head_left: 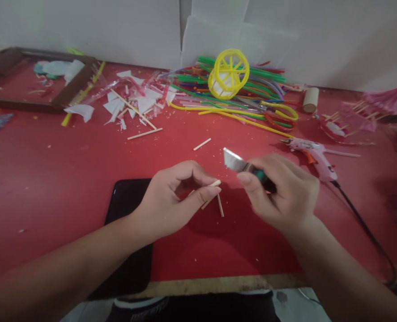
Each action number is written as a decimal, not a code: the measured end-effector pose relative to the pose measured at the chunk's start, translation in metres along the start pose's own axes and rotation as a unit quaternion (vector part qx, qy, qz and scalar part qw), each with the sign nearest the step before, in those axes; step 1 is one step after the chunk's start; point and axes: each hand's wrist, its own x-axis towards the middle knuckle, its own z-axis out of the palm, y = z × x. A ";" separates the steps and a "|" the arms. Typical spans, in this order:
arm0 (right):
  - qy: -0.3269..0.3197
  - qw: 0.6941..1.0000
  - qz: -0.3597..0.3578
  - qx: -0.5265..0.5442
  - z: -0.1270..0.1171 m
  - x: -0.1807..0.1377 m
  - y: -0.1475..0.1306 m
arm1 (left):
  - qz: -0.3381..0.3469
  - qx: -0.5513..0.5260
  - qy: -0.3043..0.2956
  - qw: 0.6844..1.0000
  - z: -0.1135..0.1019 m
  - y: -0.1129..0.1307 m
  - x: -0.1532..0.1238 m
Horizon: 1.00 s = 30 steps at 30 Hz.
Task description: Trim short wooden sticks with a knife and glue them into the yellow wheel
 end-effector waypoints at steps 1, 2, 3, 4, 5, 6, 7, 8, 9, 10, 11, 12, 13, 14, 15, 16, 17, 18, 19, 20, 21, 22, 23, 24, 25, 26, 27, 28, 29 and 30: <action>-0.019 1.000 -0.009 0.021 0.000 0.000 -0.001 | 0.004 -0.005 0.004 1.000 0.000 0.000 0.001; -0.042 0.998 -0.020 0.042 0.001 -0.001 -0.002 | 0.009 -0.010 0.006 1.000 0.000 0.000 0.001; -0.061 0.996 -0.030 0.059 0.002 -0.002 -0.003 | 0.014 -0.012 0.005 1.000 0.000 0.000 0.002; -0.073 0.994 -0.039 0.071 0.004 -0.003 -0.005 | 0.021 -0.012 0.001 1.000 0.000 0.000 0.003; -0.080 0.993 -0.044 0.079 0.005 -0.003 -0.006 | 0.029 -0.010 -0.004 1.000 -0.001 0.001 0.004; -0.081 0.992 -0.048 0.084 0.006 -0.004 -0.008 | 0.039 -0.007 -0.008 0.999 -0.001 0.001 0.004; -0.082 0.991 -0.051 0.089 0.006 -0.005 -0.008 | 0.047 -0.004 -0.013 0.999 -0.001 0.001 0.004; -0.083 0.991 -0.052 0.092 0.007 -0.005 -0.009 | 0.052 -0.003 -0.016 0.999 -0.002 0.001 0.005; -0.086 0.990 -0.054 0.094 0.007 -0.006 -0.009 | 0.059 -0.003 -0.019 0.998 -0.002 0.001 0.005; -0.090 0.990 -0.054 0.094 0.007 -0.006 -0.008 | 0.065 -0.002 -0.022 0.998 -0.002 0.001 0.005; -0.093 0.990 -0.055 0.094 0.007 -0.006 -0.008 | 0.072 -0.001 -0.024 0.997 -0.002 0.001 0.005; -0.094 0.990 -0.056 0.093 0.007 -0.006 -0.008 | 0.080 0.002 -0.024 0.996 -0.003 0.001 0.005; -0.094 0.990 -0.057 0.092 0.007 -0.005 -0.008 | 0.086 0.006 -0.023 0.996 -0.003 0.001 0.005; -0.094 0.990 -0.057 0.093 0.007 -0.005 -0.008 | 0.088 0.011 -0.022 0.996 -0.003 0.001 0.005; -0.093 0.990 -0.057 0.093 0.007 -0.005 -0.008 | 0.086 0.018 -0.021 0.996 -0.003 0.002 0.005; -0.093 0.990 -0.057 0.092 0.007 -0.005 -0.008 | 0.080 0.026 -0.021 0.996 -0.003 0.003 0.005; -0.092 0.990 -0.056 0.090 0.007 -0.005 -0.008 | 0.075 0.033 -0.022 0.996 -0.002 0.003 0.004; -0.091 0.990 -0.055 0.089 0.006 -0.005 -0.008 | 0.067 0.039 -0.024 0.997 -0.002 0.004 0.004; -0.090 0.991 -0.055 0.087 0.006 -0.005 -0.009 | 0.064 0.043 -0.026 0.997 -0.002 0.004 0.004; -0.090 0.991 -0.055 0.086 0.006 -0.005 -0.009 | 0.063 0.045 -0.027 0.997 -0.002 0.005 0.005; -0.089 0.991 -0.056 0.086 0.006 -0.005 -0.009 | 0.063 0.047 -0.027 0.997 -0.002 0.005 0.005; -0.089 0.991 -0.057 0.087 0.005 -0.005 -0.009 | 0.064 0.050 -0.027 0.996 -0.002 0.005 0.005; -0.090 0.990 -0.057 0.088 0.005 -0.005 -0.009 | 0.067 0.052 -0.027 0.996 -0.002 0.005 0.005; -0.091 0.990 -0.056 0.089 0.005 -0.005 -0.010 | 0.072 0.054 -0.028 0.996 -0.002 0.005 0.005; -0.092 0.990 -0.055 0.089 0.005 -0.005 -0.010 | 0.078 0.055 -0.031 0.995 -0.003 0.005 0.006; -0.092 0.990 -0.054 0.089 0.005 -0.005 -0.010 | 0.084 0.057 -0.031 0.994 -0.003 0.005 0.006; -0.092 0.990 -0.053 0.089 0.005 -0.005 -0.010 | 0.089 0.061 -0.031 0.994 -0.003 0.005 0.006; -0.091 0.991 -0.052 0.089 0.005 -0.005 -0.010 | 0.092 0.066 -0.030 0.993 -0.004 0.005 0.006; -0.090 0.991 -0.052 0.090 0.005 -0.005 -0.010 | 0.094 0.072 -0.029 0.993 -0.004 0.005 0.006; -0.089 0.990 -0.051 0.093 0.005 -0.005 -0.010 | 0.096 0.078 -0.031 0.992 -0.004 0.006 0.006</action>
